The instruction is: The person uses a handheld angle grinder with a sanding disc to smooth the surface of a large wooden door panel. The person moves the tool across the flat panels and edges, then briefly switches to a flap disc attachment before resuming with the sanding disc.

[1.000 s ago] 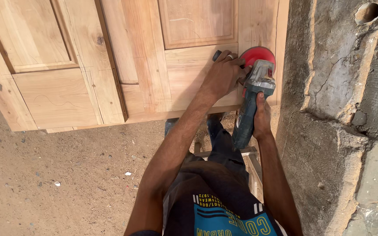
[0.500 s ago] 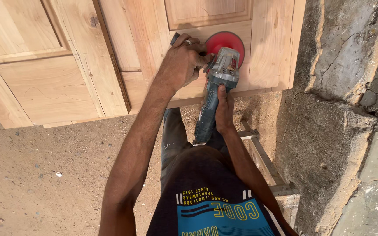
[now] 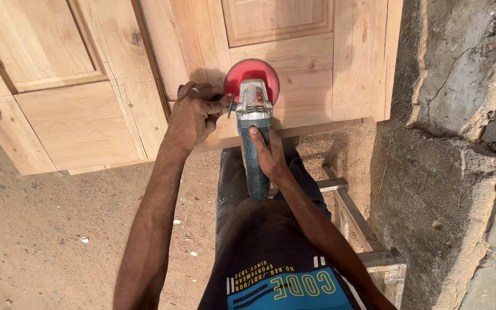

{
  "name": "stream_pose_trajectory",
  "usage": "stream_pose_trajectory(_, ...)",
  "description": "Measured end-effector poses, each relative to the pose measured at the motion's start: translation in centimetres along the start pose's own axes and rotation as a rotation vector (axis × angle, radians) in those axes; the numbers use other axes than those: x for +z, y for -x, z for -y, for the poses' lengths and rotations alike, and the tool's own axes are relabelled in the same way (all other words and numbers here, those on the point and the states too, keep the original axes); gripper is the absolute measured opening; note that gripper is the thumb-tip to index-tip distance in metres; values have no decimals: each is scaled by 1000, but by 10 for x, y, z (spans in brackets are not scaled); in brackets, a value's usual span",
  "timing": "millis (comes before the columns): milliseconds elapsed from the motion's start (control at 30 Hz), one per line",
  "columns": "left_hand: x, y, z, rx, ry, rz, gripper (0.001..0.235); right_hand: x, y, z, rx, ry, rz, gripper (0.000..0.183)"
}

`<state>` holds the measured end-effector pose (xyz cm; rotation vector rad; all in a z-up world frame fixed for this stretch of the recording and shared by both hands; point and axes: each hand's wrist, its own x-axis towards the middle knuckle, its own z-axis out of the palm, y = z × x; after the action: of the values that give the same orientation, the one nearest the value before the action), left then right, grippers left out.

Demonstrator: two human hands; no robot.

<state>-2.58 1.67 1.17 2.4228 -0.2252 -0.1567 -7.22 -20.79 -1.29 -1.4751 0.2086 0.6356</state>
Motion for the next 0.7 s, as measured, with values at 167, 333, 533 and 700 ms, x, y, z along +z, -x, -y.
stream_pose_trajectory(167, -10, 75, -15, -189, 45, -90, 28, -7, 4, 3, 105, 458, 222, 67)
stream_pose_trajectory(333, 12, 124, -52, -296, 119, -253, 20, -29, -1, 10, 205, 739, 464, 78)
stream_pose_trajectory(533, 54, 121, -91, -361, 138, -371, 27, -72, 2, 19, 132, 687, 515, 78)
stream_pose_trajectory(700, 75, 94, -103, -401, 169, -354, 24, -106, -10, 32, 212, 786, 477, 74)
